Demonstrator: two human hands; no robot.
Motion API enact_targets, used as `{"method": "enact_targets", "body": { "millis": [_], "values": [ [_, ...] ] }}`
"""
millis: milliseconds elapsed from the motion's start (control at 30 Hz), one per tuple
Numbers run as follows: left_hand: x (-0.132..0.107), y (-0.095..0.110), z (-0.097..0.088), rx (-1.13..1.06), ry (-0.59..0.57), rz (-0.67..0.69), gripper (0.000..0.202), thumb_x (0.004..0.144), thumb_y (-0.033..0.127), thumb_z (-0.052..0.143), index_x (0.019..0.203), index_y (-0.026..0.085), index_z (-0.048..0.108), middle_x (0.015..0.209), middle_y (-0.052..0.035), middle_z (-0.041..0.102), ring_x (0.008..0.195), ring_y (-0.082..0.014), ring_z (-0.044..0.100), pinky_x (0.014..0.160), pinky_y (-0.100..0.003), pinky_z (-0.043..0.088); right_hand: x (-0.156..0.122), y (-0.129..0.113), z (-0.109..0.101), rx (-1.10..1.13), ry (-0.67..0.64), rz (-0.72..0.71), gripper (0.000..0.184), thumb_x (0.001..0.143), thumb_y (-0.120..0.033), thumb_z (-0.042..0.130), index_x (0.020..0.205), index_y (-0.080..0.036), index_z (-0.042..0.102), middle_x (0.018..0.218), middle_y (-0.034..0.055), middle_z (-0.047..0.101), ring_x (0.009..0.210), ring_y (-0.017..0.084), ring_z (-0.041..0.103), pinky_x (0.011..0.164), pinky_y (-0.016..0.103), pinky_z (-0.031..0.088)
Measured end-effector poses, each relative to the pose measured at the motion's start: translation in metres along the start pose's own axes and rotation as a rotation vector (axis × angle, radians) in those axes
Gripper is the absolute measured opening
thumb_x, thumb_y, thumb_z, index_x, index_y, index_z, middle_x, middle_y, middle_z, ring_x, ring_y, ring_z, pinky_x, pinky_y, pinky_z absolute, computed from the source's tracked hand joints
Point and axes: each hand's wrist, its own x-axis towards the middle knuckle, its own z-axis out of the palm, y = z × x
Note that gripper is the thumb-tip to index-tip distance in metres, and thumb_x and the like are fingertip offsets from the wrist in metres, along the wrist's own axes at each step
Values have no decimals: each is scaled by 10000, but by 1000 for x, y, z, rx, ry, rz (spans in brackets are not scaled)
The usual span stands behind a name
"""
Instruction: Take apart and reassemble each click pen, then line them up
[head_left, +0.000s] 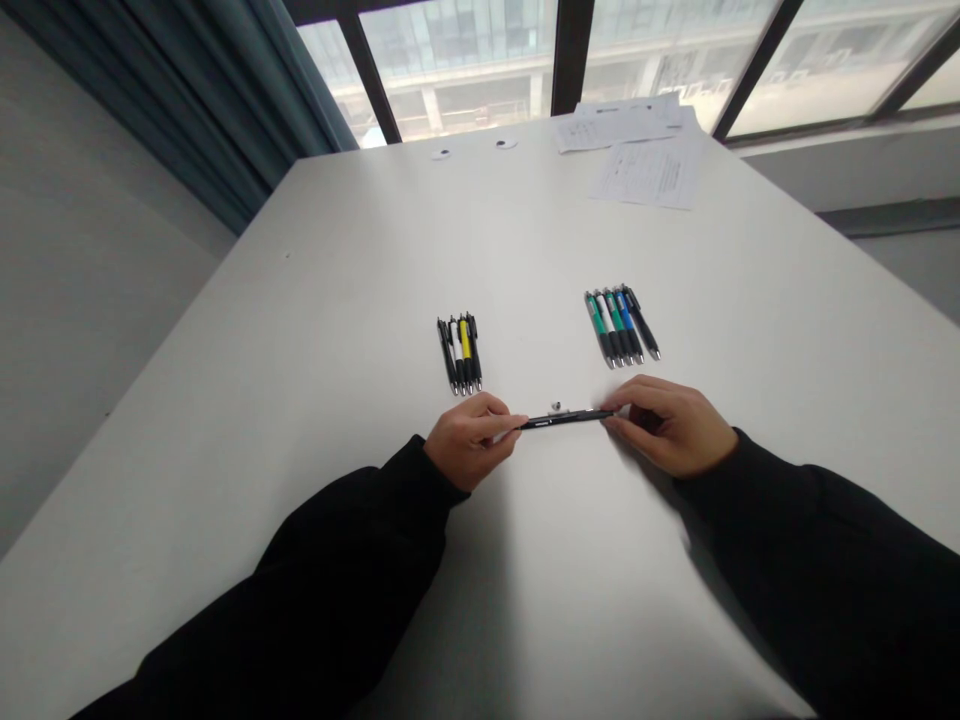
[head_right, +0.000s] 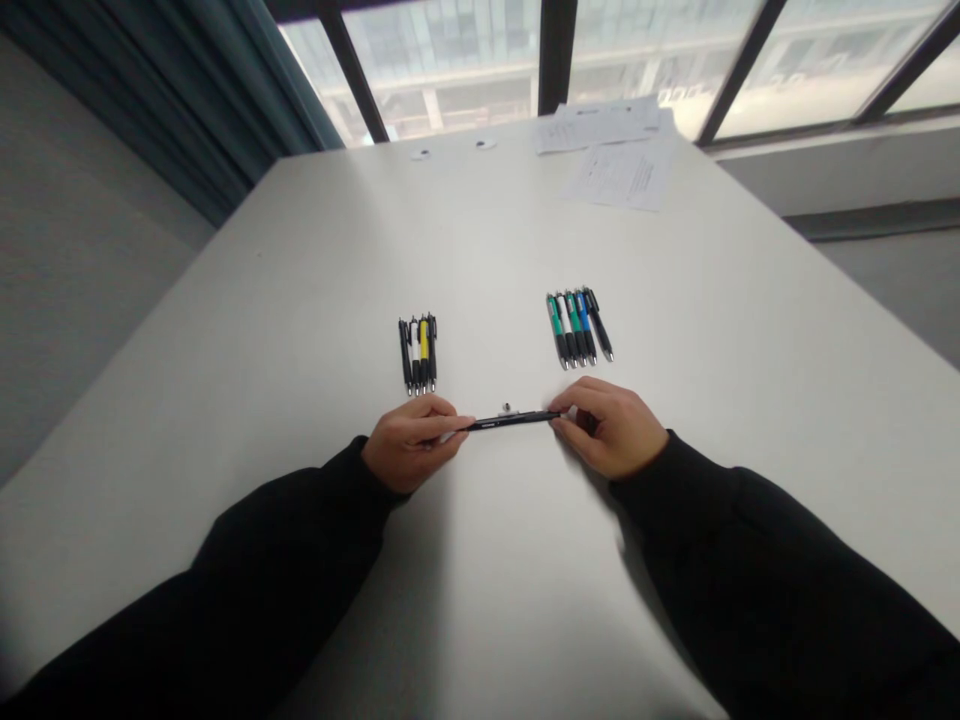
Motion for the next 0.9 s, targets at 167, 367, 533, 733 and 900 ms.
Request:
{"method": "enact_targets", "body": {
  "millis": [167, 367, 533, 733, 900],
  "values": [
    [1, 0, -1, -17, 11, -90, 115, 801, 133, 669, 881, 165, 746, 792, -30, 642, 494, -37, 425, 474, -168, 395, 0, 2, 0, -24, -10, 22, 122, 806, -213, 621, 881, -174, 708, 794, 44, 660, 577, 134, 592, 584, 279, 481],
    [2, 2, -2, -23, 7, -147, 68, 778, 136, 683, 824, 153, 730, 777, -19, 638, 455, -25, 405, 469, -175, 382, 0, 4, 1, -31, 8, 41, 109, 801, -220, 630, 866, -171, 703, 773, 37, 655, 576, 132, 584, 585, 279, 477],
    [4, 2, -4, -10, 11, -180, 60, 770, 149, 692, 815, 150, 733, 749, -25, 636, 475, -43, 429, 510, -194, 406, 0, 4, 1, -25, 16, 37, 95, 800, -219, 630, 846, -175, 700, 770, 36, 653, 577, 131, 580, 584, 277, 475],
    [3, 0, -4, -16, 3, -213, 81, 788, 194, 690, 830, 146, 740, 730, -34, 639, 489, -59, 450, 515, -205, 408, 1, 5, 2, -20, 22, 53, 109, 799, -223, 637, 860, -169, 709, 776, 41, 652, 573, 128, 577, 574, 277, 476],
    [4, 1, -5, -10, -2, -213, 95, 781, 197, 694, 838, 139, 744, 731, -41, 646, 503, -67, 476, 521, -206, 414, 1, 5, 1, 10, 32, 87, 145, 796, -258, 651, 877, -164, 726, 821, 58, 662, 566, 128, 587, 577, 289, 492]
  ]
}}
